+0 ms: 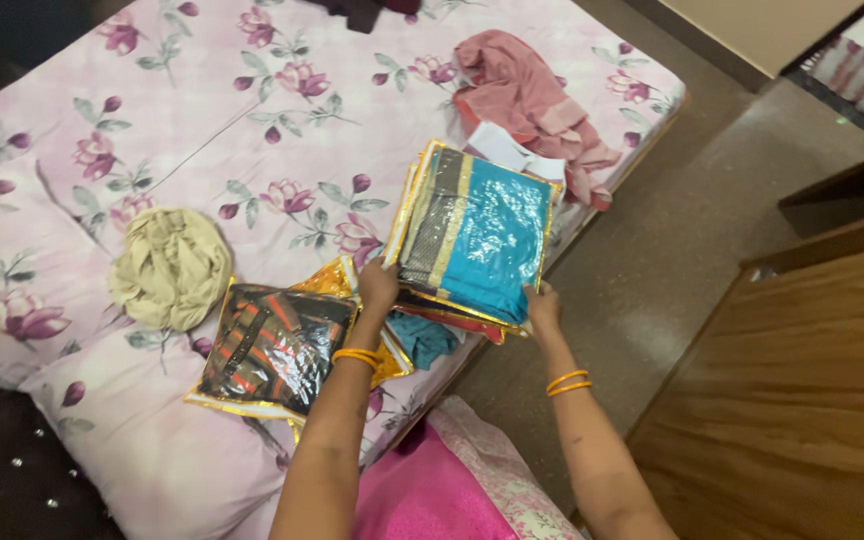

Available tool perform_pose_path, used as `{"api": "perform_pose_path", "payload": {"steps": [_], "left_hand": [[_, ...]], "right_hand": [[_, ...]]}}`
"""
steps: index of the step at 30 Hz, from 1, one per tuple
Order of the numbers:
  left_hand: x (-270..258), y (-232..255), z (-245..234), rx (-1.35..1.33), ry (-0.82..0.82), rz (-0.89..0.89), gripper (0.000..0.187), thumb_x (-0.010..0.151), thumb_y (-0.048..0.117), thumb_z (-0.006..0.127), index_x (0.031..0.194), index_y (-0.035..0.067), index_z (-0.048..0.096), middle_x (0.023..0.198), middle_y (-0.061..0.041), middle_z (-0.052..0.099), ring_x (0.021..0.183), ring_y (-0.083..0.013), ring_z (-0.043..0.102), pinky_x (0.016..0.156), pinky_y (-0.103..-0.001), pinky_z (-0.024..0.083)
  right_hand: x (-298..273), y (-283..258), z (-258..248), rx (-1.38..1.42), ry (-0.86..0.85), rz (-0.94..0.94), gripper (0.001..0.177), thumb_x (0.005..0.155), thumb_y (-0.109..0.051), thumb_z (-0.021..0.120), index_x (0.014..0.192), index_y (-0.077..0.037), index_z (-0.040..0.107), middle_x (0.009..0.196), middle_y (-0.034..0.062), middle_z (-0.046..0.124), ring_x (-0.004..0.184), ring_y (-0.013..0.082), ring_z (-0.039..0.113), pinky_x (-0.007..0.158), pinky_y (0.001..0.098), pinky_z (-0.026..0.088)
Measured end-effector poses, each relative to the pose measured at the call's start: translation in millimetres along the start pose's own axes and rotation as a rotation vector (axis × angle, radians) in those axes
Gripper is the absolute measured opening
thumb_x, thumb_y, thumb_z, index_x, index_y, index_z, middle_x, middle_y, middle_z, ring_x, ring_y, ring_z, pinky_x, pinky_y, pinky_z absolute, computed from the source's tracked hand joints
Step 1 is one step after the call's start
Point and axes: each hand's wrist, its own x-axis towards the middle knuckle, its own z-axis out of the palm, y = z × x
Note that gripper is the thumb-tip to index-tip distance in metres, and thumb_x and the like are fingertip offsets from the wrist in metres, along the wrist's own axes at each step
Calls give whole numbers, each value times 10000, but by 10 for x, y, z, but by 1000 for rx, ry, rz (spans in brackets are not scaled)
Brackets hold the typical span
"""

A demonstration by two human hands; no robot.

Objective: The person wipes a wardrobe shelf with a blue cloth, then places several packaged garments onto the shelf one by one. The person handles each package individually, arranging them in a neat stack on the shelf.

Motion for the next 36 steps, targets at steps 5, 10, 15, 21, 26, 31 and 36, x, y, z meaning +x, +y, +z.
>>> {"api": "perform_pose_path", "payload": {"steps": [5, 10, 15, 21, 26, 31, 36], "left_hand": [[4, -39, -87, -2, -40, 19, 348, 821, 295, 761, 1053, 36, 774, 897, -244, 727, 865, -408, 712, 794, -488, 551], [-270, -242, -341, -164, -271, -90, 323, 845, 303, 782, 925, -10, 767, 727, -188, 709, 655, -282, 690, 646, -414, 513], [-459, -487, -403, -477, -401, -243, 246, 808, 218, 776, 883, -12, 735, 733, -86, 673, 594, -172, 581, 554, -368, 459], [-263, -370, -300, -292, -331, -155, 408, 816, 262, 843, 1057, 21, 618, 782, -57, 659, 672, -124, 615, 611, -269, 472], [-116, -107, -269, -487, -543, -285, 458, 801, 248, 842, 1105, -3, 607, 794, -76, 654, 637, -145, 559, 553, -303, 433], [-107, 71, -320, -505, -586, -207, 506, 739, 127, 867, 1161, -1, 618, 855, -64, 669, 671, -151, 575, 579, -303, 465], [-23, 186, -301, -732, -636, -129, 683, 684, -33, 842, 1312, 2, 576, 1001, -69, 722, 855, -163, 695, 761, -291, 579]], "right_hand": [[24, 57, -117, 32, 6, 47, 342, 887, -158, 786, 1144, 65, 750, 992, 119, 775, 825, 160, 689, 749, 318, 560], [-66, 159, -286, 310, -110, 172, 350, 871, -96, 777, 1163, 88, 716, 1005, 128, 763, 807, 179, 707, 720, 323, 590], [-252, 301, -361, 417, -184, 276, 405, 870, -91, 764, 1219, 92, 668, 1044, 153, 746, 819, 207, 718, 728, 356, 607], [-102, 275, -274, 204, -213, 205, 472, 897, -205, 769, 1269, 67, 666, 1140, 143, 742, 969, 192, 687, 858, 329, 555], [6, 287, -221, 229, -293, 212, 527, 888, -227, 772, 1300, 69, 628, 1166, 151, 735, 999, 209, 709, 893, 347, 573], [66, 246, -165, 390, -361, 302, 574, 850, -161, 790, 1310, 107, 577, 1175, 222, 719, 975, 299, 738, 872, 433, 625], [108, 119, -174, 444, -424, 361, 564, 823, -132, 796, 1293, 87, 575, 1194, 222, 716, 993, 306, 747, 882, 454, 634]]}}
